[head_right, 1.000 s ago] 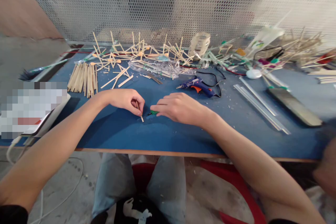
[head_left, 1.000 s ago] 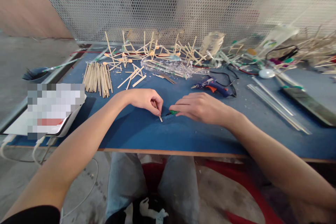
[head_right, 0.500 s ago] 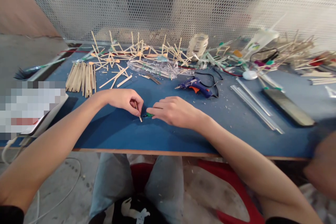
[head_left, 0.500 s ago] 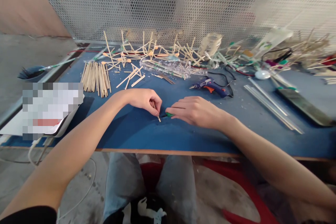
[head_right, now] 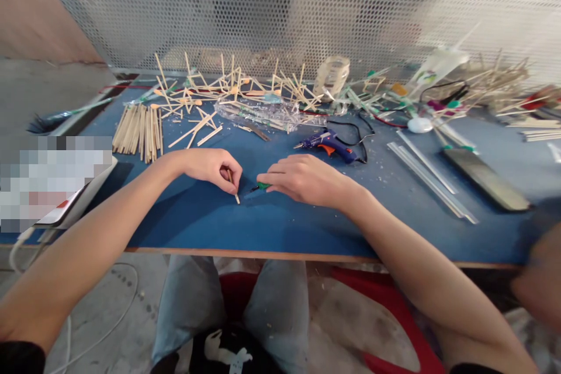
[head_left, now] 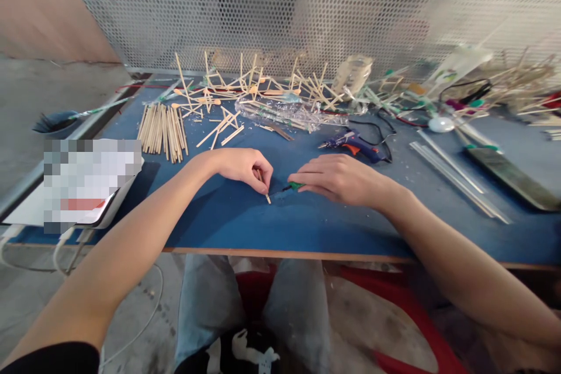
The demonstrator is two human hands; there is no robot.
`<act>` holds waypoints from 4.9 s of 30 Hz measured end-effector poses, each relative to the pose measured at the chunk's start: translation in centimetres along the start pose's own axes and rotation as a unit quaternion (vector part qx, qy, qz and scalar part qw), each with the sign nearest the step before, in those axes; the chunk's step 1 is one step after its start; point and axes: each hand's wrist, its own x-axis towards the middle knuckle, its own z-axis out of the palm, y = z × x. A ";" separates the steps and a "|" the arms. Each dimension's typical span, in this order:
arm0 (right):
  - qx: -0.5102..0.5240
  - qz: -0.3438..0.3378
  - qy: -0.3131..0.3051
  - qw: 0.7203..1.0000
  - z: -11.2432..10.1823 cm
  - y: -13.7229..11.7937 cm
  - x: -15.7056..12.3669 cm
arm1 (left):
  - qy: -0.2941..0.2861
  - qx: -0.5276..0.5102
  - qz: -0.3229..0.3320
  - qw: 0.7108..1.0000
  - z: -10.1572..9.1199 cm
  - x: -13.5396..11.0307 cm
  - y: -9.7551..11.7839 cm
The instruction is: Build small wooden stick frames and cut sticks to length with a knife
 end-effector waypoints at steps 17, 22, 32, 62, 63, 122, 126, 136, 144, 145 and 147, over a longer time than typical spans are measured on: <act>0.013 -0.004 -0.013 1.000 0.1 -0.1 0.3 | 0.000 -0.010 -0.003 1.000 0.0 0.1 -0.2; 0.021 -0.014 -0.009 1.000 0.3 0.2 0.0 | -0.002 -0.004 -0.005 1.000 0.1 0.1 -0.1; 0.016 -0.012 0.002 1.000 0.4 0.4 -0.2 | 0.002 0.000 -0.004 1.000 0.1 0.0 -0.1; 0.015 -0.004 0.005 1.000 0.8 0.5 -0.1 | 0.004 0.038 -0.022 0.999 0.0 -0.4 0.5; 0.023 -0.005 0.007 1.000 0.8 0.6 -0.2 | 0.003 0.036 -0.017 0.999 0.0 -0.4 0.5; 0.044 0.008 0.005 0.999 0.2 0.9 0.4 | -0.002 -0.005 0.006 1.000 0.0 -0.2 0.0; 0.016 -0.006 0.003 1.000 0.6 0.3 0.6 | 0.000 -0.004 0.000 1.000 0.0 -0.2 0.0; 0.056 0.006 -0.002 0.998 -0.1 1.1 0.1 | 0.006 -0.006 0.008 1.000 0.1 -0.2 -0.2; 0.008 -0.015 0.020 1.000 0.1 0.7 0.2 | 0.004 -0.008 0.004 1.000 0.0 -0.1 -0.2; 0.012 -0.013 0.021 1.000 -0.1 0.7 0.2 | 0.004 -0.008 0.003 1.000 0.0 -0.1 -0.2; 0.010 -0.008 0.022 1.000 -0.2 0.6 0.2 | 0.004 -0.007 0.002 1.000 0.0 -0.1 -0.1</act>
